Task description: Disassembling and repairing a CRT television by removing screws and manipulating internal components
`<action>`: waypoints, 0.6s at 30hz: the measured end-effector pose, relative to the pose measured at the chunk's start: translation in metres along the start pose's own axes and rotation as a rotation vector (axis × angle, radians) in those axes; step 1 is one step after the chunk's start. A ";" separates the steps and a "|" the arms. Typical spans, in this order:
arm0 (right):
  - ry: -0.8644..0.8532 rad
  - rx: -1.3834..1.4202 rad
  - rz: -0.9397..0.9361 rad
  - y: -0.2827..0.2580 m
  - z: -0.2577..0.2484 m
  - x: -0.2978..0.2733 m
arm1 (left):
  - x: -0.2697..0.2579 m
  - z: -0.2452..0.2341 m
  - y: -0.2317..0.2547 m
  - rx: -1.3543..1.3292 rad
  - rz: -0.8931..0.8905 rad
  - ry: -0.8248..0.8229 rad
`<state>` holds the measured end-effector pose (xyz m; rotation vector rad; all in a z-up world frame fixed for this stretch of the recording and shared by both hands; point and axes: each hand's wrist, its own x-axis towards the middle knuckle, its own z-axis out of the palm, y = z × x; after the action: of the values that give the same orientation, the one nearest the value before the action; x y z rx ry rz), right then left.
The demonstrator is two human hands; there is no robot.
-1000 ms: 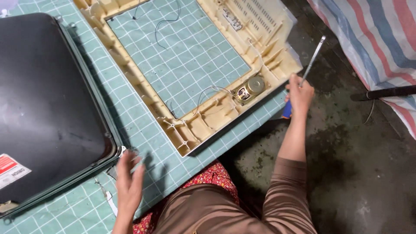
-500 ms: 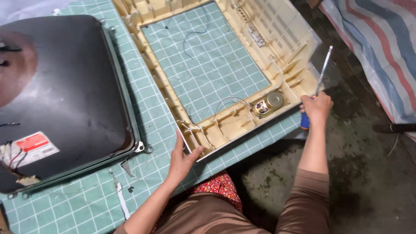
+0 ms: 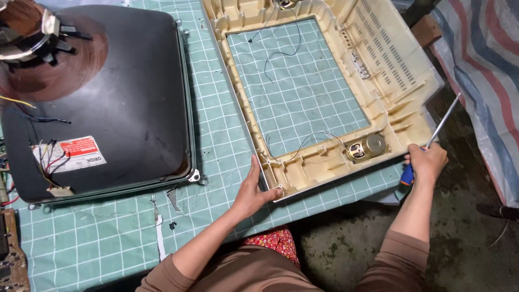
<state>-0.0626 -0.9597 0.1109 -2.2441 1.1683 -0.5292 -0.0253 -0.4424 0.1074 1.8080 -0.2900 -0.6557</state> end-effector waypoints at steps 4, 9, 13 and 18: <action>-0.004 -0.048 -0.018 0.006 0.004 0.009 | 0.014 0.002 -0.017 0.048 0.028 0.002; 0.028 -0.005 0.006 0.002 0.004 0.003 | 0.014 -0.005 -0.002 0.018 -0.014 -0.009; 0.041 -0.065 -0.035 0.008 0.003 0.003 | 0.015 -0.004 -0.011 0.012 0.013 0.000; 0.008 0.067 -0.028 0.007 0.000 -0.005 | 0.007 -0.003 -0.016 0.033 0.046 0.017</action>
<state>-0.0697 -0.9586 0.1055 -2.2063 1.1078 -0.5806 -0.0197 -0.4381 0.0908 1.8320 -0.3321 -0.6065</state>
